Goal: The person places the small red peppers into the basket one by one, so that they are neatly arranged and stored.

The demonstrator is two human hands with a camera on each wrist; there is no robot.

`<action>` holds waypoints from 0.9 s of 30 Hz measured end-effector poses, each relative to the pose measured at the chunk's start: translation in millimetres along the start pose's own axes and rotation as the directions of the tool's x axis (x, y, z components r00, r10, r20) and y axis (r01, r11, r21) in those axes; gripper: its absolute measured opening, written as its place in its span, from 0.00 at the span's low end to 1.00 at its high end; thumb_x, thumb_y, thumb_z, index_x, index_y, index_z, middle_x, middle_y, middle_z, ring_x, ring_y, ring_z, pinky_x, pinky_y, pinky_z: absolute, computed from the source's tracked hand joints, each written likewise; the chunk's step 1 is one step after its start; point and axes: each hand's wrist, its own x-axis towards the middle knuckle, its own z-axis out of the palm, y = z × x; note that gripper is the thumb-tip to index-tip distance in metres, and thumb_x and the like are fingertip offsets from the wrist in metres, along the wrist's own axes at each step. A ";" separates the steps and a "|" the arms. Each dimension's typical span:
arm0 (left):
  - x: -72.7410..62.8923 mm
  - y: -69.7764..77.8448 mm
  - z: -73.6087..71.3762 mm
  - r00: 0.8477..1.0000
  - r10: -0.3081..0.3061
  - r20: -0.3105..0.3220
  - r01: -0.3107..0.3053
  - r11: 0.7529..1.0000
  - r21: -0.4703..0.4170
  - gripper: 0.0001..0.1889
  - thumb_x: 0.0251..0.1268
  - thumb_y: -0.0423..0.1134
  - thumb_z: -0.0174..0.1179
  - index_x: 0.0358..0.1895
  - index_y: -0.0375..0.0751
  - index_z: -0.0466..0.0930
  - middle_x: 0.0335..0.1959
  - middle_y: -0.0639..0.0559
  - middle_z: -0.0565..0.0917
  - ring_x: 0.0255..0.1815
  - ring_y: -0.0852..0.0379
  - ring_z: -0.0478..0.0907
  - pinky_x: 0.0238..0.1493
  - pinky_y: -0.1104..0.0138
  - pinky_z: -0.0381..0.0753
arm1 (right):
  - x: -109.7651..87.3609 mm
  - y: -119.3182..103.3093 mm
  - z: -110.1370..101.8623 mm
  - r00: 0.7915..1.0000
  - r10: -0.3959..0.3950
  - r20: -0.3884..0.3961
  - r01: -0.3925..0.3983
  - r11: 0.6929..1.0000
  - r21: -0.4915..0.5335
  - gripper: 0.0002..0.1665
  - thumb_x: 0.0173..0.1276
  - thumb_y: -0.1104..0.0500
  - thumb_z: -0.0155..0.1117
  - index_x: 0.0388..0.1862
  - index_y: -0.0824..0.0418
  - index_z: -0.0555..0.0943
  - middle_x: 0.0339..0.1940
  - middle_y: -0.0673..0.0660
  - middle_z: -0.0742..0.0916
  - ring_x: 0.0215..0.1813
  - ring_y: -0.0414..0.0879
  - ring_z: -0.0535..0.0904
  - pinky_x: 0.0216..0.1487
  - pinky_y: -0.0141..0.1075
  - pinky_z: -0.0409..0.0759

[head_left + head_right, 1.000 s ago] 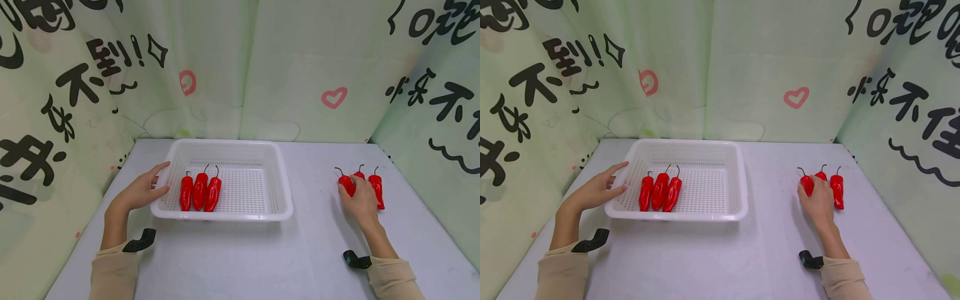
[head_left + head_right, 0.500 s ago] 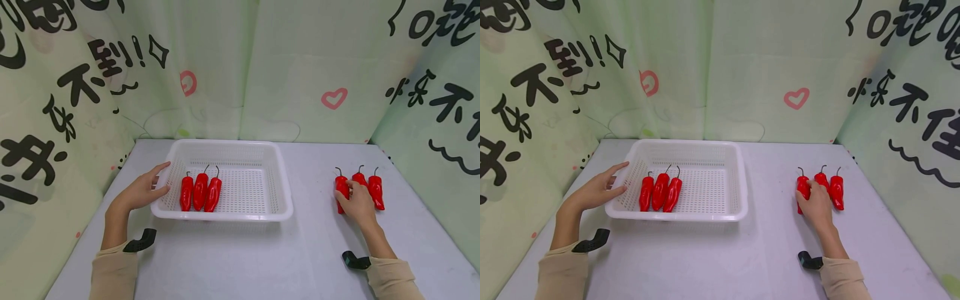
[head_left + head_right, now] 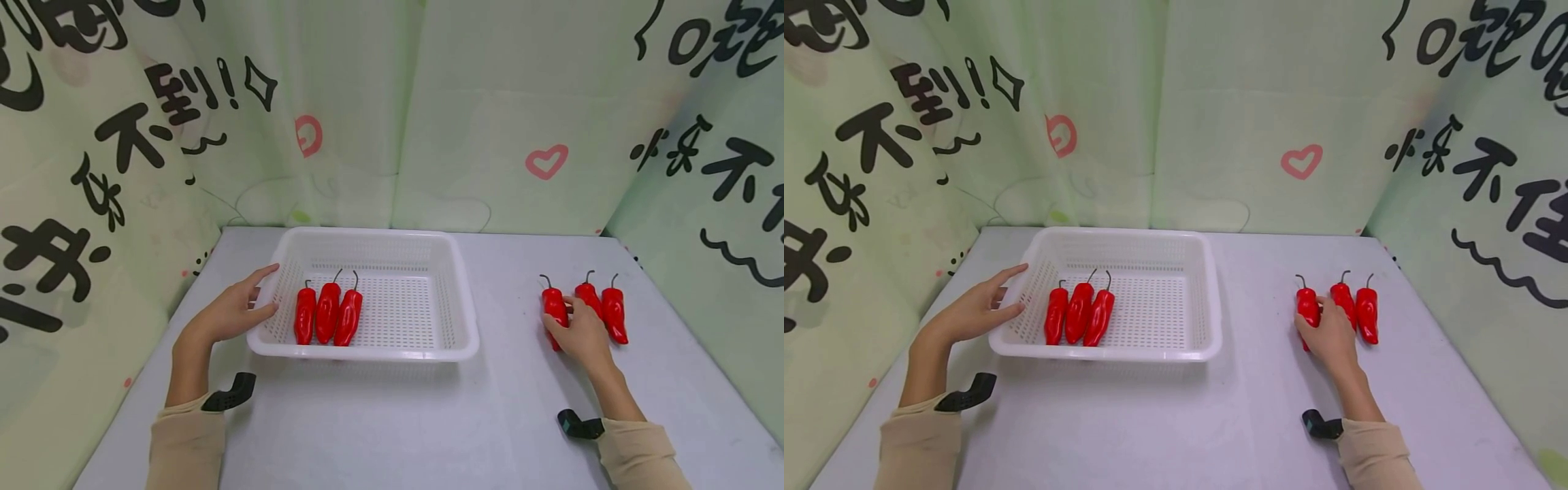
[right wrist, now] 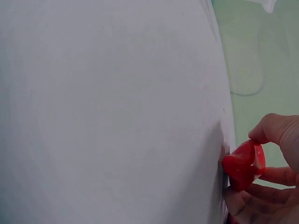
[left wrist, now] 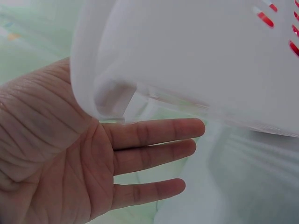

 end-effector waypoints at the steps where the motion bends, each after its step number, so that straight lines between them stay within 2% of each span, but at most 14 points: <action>1: 0.1 0.0 0.0 1.000 0.001 0.000 -0.001 1.000 0.000 0.41 0.73 0.40 0.60 0.83 0.41 0.48 0.63 0.28 0.78 0.59 0.31 0.80 0.51 0.47 0.87 | 0.0 -0.1 0.0 1.000 0.003 -0.001 -0.003 1.000 0.005 0.44 0.66 0.58 0.69 0.72 0.78 0.61 0.64 0.81 0.73 0.60 0.75 0.71 0.53 0.67 0.81; 13: -0.8 1.5 0.1 1.000 -0.007 -0.004 0.007 1.000 -0.009 0.42 0.73 0.40 0.61 0.83 0.41 0.48 0.64 0.27 0.77 0.60 0.30 0.79 0.50 0.46 0.87 | 1.2 -8.7 -1.3 0.999 0.025 -0.045 -0.022 0.998 0.059 0.44 0.65 0.59 0.68 0.74 0.76 0.61 0.66 0.79 0.72 0.61 0.73 0.70 0.52 0.65 0.82; 27: -0.5 1.0 0.2 1.000 -0.016 -0.002 0.016 1.000 -0.008 0.42 0.73 0.41 0.61 0.83 0.43 0.48 0.65 0.26 0.76 0.61 0.29 0.78 0.50 0.46 0.87 | -5.3 -32.7 -9.6 0.994 -0.036 -0.099 0.045 0.994 0.097 0.42 0.67 0.57 0.69 0.74 0.73 0.64 0.65 0.77 0.75 0.58 0.70 0.74 0.45 0.61 0.87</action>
